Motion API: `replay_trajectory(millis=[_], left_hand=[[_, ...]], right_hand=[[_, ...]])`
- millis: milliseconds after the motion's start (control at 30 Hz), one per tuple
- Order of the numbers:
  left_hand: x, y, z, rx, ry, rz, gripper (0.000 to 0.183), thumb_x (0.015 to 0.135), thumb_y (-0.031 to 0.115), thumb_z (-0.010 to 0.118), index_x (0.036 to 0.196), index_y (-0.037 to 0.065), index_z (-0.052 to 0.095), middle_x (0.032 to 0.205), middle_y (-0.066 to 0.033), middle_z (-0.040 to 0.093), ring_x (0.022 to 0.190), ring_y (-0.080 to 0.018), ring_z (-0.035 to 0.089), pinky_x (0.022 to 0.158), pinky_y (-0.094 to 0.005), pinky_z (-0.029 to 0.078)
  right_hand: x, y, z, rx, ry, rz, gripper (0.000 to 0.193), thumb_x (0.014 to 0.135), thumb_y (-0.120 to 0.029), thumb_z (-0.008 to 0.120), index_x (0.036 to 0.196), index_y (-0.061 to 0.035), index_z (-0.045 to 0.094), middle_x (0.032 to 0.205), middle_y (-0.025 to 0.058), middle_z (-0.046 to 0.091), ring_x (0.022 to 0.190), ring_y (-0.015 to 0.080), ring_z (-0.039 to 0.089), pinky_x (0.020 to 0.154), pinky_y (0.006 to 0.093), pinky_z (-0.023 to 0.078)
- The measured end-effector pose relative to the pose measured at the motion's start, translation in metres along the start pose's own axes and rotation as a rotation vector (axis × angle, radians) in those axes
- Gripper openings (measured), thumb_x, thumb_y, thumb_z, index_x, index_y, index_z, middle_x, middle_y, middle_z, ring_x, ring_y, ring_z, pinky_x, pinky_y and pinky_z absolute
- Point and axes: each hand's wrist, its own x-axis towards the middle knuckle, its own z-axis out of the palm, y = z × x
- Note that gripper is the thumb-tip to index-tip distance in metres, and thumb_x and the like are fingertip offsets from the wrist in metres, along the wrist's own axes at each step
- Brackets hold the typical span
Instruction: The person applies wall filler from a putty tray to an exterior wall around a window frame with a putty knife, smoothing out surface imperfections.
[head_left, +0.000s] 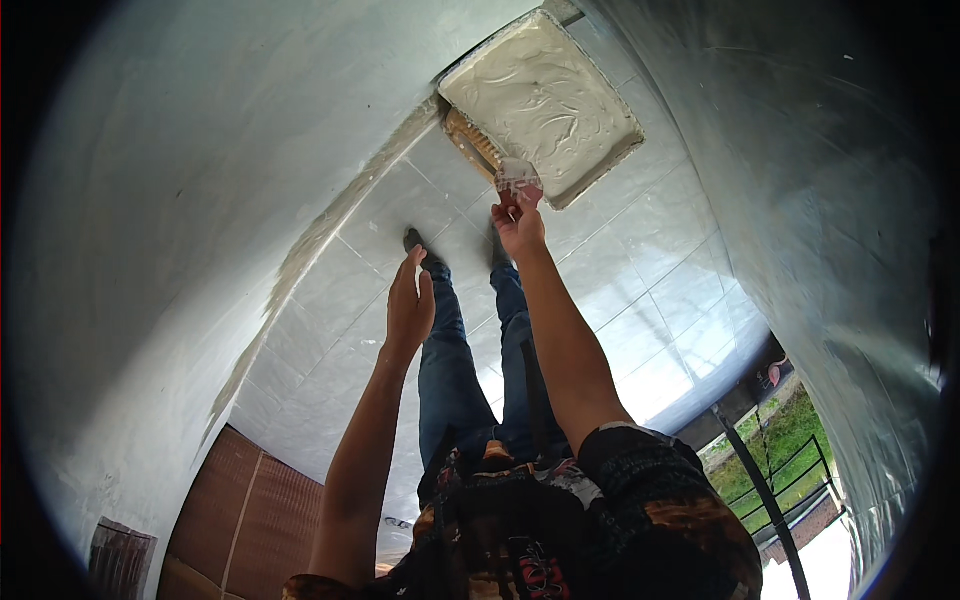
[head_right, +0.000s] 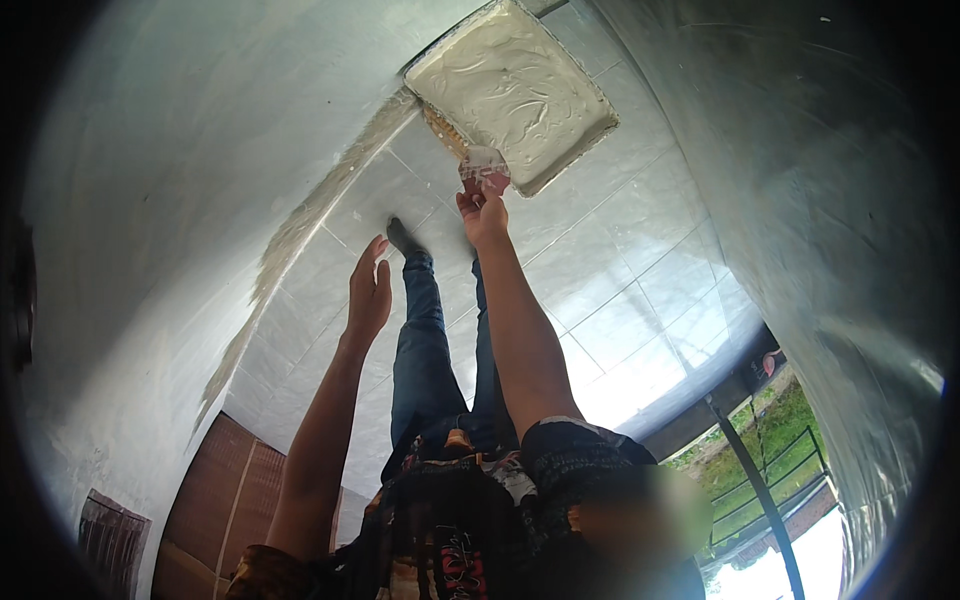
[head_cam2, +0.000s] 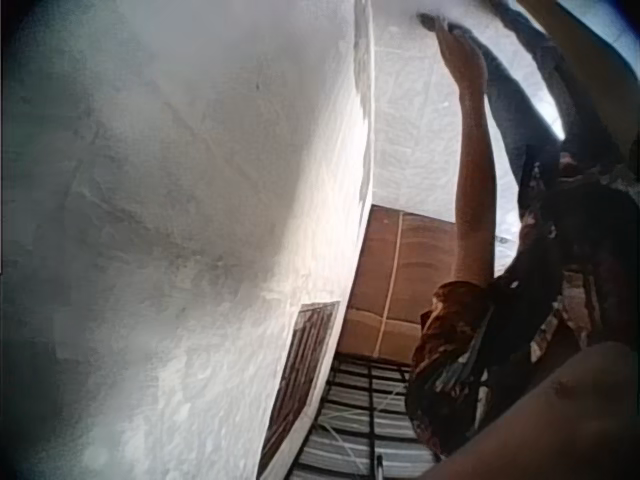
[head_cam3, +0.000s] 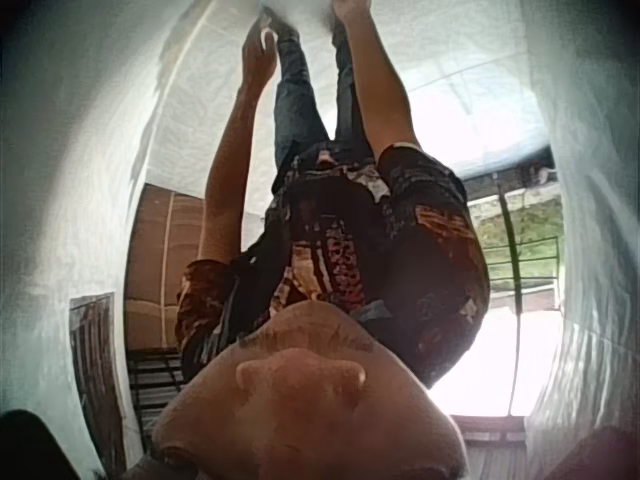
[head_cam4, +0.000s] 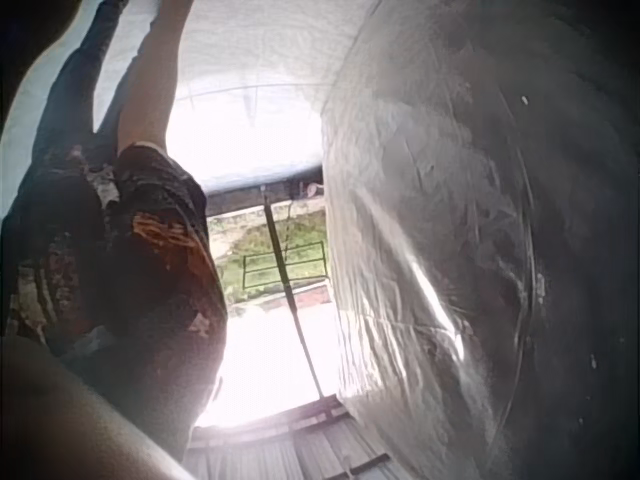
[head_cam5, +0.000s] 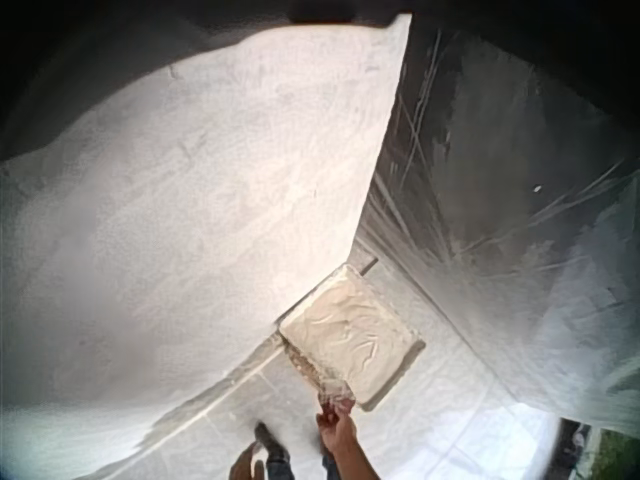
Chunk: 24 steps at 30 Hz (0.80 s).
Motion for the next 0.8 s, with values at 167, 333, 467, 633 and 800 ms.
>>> replay_trajectory(millis=[167, 333, 467, 633, 800], left_hand=[[-0.003, 0.001, 0.02, -0.04, -0.038, 0.012, 0.044, 0.1, 0.008, 0.046, 0.142, -0.004, 0.047, 0.135, -0.0273, 0.06, 0.129, -0.0396, 0.057, 0.111, -0.0448, 0.042], [-0.01, -0.002, 0.01, 0.005, -0.04, -0.021, 0.044, 0.1, 0.008, 0.045, 0.142, -0.006, 0.046, 0.134, -0.0287, 0.06, 0.128, -0.0402, 0.057, 0.11, -0.0448, 0.042], [-0.008, -0.006, 0.023, 0.006, -0.05, 0.01, 0.044, 0.1, 0.008, 0.045, 0.142, -0.005, 0.046, 0.134, -0.0287, 0.06, 0.128, -0.0404, 0.057, 0.11, -0.045, 0.043], [-0.011, -0.01, 0.035, 0.034, -0.067, 0.014, 0.045, 0.1, 0.008, 0.046, 0.143, -0.004, 0.045, 0.135, -0.0274, 0.06, 0.128, -0.0403, 0.057, 0.11, -0.0454, 0.043], [-0.016, -0.012, 0.039, 0.04, -0.083, -0.023, 0.047, 0.1, 0.009, 0.046, 0.145, -0.003, 0.043, 0.136, -0.0264, 0.059, 0.129, -0.0397, 0.056, 0.11, -0.0451, 0.042]], right_hand=[[-0.023, 0.009, -0.073, -0.499, 0.102, -0.057, 0.02, 0.098, -0.018, 0.064, 0.093, 0.0002, 0.059, 0.088, 0.0129, 0.06, 0.078, 0.0299, 0.064, 0.073, 0.0462, 0.058], [-0.059, -0.05, -0.049, -1.492, -0.246, -0.968, 0.017, 0.097, -0.014, 0.062, 0.096, 0.0029, 0.063, 0.086, 0.0197, 0.066, 0.079, 0.0352, 0.067, 0.071, 0.0433, 0.053], [-0.035, -0.111, 0.006, -1.706, -0.445, -1.214, 0.016, 0.095, -0.008, 0.059, 0.105, 0.004, 0.065, 0.097, 0.0243, 0.066, 0.091, 0.0453, 0.064, 0.081, 0.0513, 0.051], [0.002, -0.119, 0.05, -2.042, -0.475, -1.084, 0.017, 0.096, -0.013, 0.057, 0.101, -0.0019, 0.069, 0.101, 0.0178, 0.068, 0.097, 0.0375, 0.065, 0.087, 0.0491, 0.053], [0.021, -0.103, 0.081, -2.086, -0.541, -1.036, 0.017, 0.094, -0.013, 0.056, 0.099, -0.0028, 0.069, 0.097, 0.0185, 0.068, 0.096, 0.0374, 0.066, 0.088, 0.0479, 0.054]])
